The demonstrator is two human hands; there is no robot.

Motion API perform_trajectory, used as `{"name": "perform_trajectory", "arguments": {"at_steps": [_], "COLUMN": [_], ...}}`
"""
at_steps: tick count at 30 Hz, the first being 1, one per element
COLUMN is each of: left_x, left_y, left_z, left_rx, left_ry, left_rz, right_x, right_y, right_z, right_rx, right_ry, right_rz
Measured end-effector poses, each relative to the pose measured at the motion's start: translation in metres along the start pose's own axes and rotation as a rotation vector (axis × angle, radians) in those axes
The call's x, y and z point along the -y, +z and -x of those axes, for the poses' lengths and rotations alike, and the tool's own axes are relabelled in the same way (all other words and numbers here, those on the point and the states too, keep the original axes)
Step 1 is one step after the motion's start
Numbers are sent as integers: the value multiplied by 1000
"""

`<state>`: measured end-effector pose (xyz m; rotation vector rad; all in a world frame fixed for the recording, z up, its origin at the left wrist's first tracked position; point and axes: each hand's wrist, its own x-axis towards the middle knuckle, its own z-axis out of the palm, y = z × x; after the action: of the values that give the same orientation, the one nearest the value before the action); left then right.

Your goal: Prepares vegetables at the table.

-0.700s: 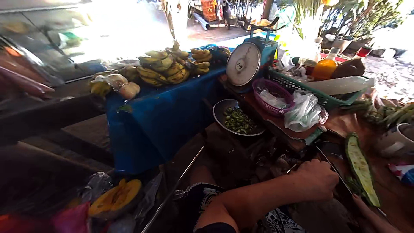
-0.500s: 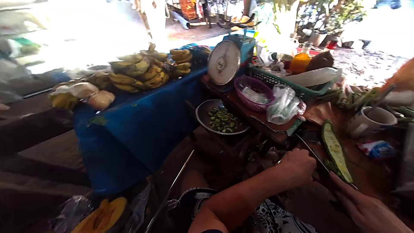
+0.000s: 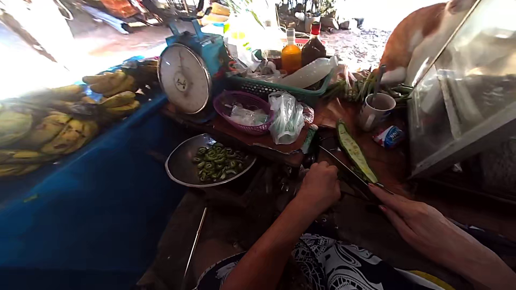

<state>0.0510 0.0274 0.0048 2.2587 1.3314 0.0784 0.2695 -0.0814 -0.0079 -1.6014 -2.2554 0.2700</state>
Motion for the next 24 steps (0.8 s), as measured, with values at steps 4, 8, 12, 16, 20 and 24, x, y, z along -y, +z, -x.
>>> {"name": "perform_trajectory", "arguments": {"at_steps": [4,8,12,16,20,24], "left_x": [-2,-4,-3,-6,-7,-7], "left_y": [-1,-3,1,1,3,4], "left_z": [0,1,0,2,1,2], "left_rx": [18,39,1,10,8,13], "left_ry": [-17,-36,4,-5,3,-14], "left_rz": [-5,2,-8,-30,-51,-35], "right_x": [0,2,4,12,14,16], "right_y": [-2,-7,3,15,16,8], "right_z": [5,9,12,10,-2,-20], "right_rx": [-9,-38,-1,-14,49,223], "right_ry": [-14,-40,-22,-12,-3,72], "right_rz": [39,60,82,177,198,120]}}
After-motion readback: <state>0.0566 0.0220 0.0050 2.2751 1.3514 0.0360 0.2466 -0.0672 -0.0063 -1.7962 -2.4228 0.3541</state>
